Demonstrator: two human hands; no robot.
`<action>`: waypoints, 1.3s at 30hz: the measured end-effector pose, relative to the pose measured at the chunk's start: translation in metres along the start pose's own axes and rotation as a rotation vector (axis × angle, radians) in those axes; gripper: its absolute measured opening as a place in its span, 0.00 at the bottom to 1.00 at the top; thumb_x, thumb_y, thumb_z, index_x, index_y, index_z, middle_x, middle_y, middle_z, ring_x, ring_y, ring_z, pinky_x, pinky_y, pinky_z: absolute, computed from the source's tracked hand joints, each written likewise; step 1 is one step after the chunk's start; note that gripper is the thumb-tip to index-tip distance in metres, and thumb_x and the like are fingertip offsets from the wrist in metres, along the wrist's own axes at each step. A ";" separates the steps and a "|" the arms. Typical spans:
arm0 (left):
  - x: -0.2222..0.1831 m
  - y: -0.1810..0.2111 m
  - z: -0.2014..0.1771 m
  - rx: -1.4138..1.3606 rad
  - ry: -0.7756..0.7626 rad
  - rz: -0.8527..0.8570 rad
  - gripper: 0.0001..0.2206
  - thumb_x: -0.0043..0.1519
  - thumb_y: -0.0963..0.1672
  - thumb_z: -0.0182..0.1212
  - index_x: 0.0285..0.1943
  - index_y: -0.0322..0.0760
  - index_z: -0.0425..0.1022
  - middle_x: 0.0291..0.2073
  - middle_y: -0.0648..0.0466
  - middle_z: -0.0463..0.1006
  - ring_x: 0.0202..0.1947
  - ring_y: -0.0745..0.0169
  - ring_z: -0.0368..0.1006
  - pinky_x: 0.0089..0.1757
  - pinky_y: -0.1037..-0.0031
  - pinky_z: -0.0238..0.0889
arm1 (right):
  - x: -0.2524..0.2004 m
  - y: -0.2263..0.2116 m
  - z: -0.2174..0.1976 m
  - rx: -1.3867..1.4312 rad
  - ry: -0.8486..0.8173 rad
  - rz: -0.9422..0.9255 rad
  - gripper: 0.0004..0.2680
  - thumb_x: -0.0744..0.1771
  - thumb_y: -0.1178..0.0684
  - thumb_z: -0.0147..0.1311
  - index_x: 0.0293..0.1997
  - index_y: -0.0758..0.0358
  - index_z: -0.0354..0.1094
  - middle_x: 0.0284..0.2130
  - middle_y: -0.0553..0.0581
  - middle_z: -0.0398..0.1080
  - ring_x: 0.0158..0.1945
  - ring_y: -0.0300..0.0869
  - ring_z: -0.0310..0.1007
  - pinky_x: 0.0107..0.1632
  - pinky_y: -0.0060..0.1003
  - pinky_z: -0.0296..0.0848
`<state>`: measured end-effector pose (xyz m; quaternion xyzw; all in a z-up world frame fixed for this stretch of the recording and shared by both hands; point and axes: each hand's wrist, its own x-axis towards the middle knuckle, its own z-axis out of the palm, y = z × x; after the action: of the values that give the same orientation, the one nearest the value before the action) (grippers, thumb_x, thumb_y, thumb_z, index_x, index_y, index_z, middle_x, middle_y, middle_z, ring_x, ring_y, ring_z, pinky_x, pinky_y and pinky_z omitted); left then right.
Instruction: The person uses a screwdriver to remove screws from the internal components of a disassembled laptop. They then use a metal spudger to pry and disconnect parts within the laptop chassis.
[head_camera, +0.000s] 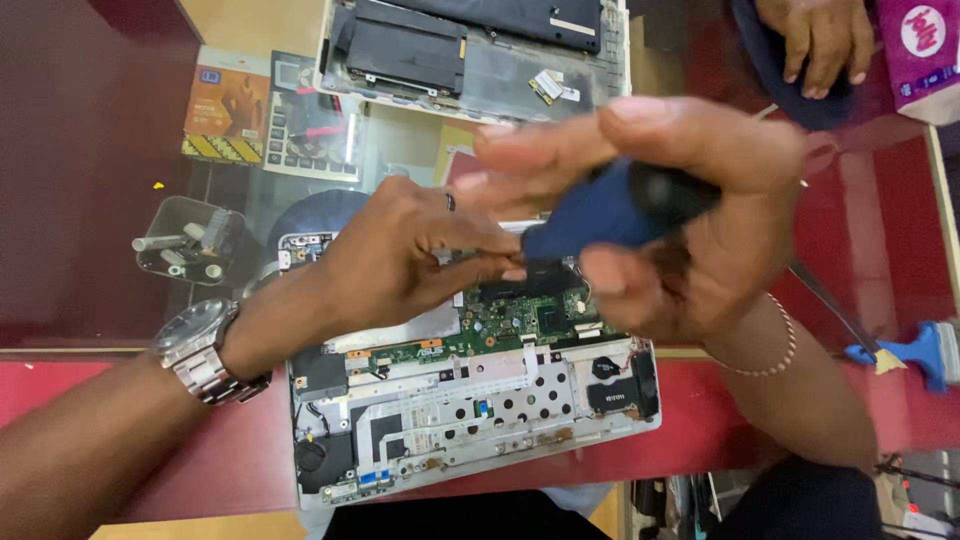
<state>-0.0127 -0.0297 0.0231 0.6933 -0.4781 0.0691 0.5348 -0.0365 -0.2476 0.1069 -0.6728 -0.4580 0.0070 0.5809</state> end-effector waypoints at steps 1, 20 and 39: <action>0.002 0.001 0.002 -0.013 0.022 0.005 0.04 0.62 0.41 0.70 0.45 0.39 0.83 0.36 0.54 0.87 0.26 0.66 0.83 0.30 0.75 0.74 | 0.008 0.001 0.005 -0.121 0.050 -0.111 0.17 0.74 0.53 0.49 0.70 0.60 0.47 0.59 0.82 0.67 0.58 0.66 0.84 0.61 0.53 0.93; -0.002 0.000 0.017 0.121 0.111 -0.110 0.09 0.58 0.45 0.76 0.33 0.42 0.78 0.26 0.58 0.83 0.25 0.67 0.77 0.27 0.74 0.67 | 0.019 -0.009 0.018 -0.591 0.323 -0.166 0.20 0.73 0.36 0.39 0.52 0.71 0.53 0.54 0.79 0.65 0.48 0.57 0.80 0.49 0.41 0.81; 0.008 0.014 0.001 0.053 0.095 -0.060 0.02 0.64 0.42 0.69 0.39 0.39 0.81 0.29 0.57 0.84 0.25 0.70 0.76 0.30 0.77 0.65 | 0.014 -0.010 0.023 -0.512 0.403 -0.122 0.18 0.69 0.63 0.63 0.60 0.73 0.53 0.54 0.78 0.67 0.49 0.60 0.79 0.50 0.43 0.83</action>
<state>-0.0195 -0.0350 0.0370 0.7171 -0.4290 0.0984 0.5403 -0.0463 -0.2219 0.1146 -0.7563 -0.3603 -0.2763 0.4711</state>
